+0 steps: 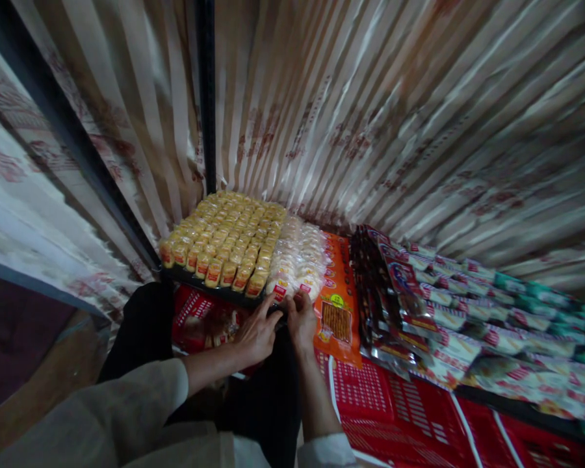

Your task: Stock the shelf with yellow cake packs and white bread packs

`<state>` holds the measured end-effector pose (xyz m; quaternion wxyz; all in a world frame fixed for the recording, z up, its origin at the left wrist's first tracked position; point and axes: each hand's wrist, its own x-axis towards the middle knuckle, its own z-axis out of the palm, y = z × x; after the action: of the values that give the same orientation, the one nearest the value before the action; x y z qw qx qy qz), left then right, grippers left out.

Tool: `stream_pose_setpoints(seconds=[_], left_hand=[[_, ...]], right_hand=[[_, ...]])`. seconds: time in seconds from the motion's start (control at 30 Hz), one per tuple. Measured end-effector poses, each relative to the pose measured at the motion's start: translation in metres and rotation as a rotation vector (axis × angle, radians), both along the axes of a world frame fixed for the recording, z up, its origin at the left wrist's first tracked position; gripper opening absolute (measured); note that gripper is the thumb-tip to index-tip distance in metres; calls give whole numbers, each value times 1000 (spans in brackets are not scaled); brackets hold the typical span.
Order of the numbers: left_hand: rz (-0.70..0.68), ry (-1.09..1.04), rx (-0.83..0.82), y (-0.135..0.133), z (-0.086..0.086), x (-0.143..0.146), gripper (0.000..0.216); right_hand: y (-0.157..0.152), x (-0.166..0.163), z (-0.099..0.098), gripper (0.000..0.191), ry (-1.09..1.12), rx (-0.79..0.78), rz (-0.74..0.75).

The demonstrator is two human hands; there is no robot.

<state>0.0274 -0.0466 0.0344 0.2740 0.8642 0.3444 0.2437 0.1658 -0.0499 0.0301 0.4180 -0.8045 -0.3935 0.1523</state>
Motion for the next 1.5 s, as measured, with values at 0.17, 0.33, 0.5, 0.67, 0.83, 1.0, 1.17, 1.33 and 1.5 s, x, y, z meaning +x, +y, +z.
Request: stream_pose_setpoints(seconds=[0.17,0.33,0.5,0.67,0.83,1.0,1.17,1.33,1.5], left_hand=[[48,60,-25,7,-6,6,45],[53,48,-21,13,-9,10,50],[41,100,-48,17,-12,14,49],[38,103,-53,20,-17,17,48],[56,111,-65,20,-15,19,55],[37,61,-59,17,-14,18,55],[16,-23,19,5,-22,-7,28],[-78,74,-169,-6,-38,-54,22],[293,207,-587,15,-66,-85,19]], right_hand=[[9,-5,1,46,-188,-37,1],[13,-6,-5,51,-184,-26,8],[16,-7,-13,51,-131,45,-2],[19,-11,-13,50,-118,31,-39],[20,-15,-10,48,-95,-10,-70],[20,-15,-10,46,-81,17,-56],[11,-20,-12,41,-130,163,-5],[-21,-54,-17,33,-107,258,65],[-38,-93,-54,28,68,31,406]])
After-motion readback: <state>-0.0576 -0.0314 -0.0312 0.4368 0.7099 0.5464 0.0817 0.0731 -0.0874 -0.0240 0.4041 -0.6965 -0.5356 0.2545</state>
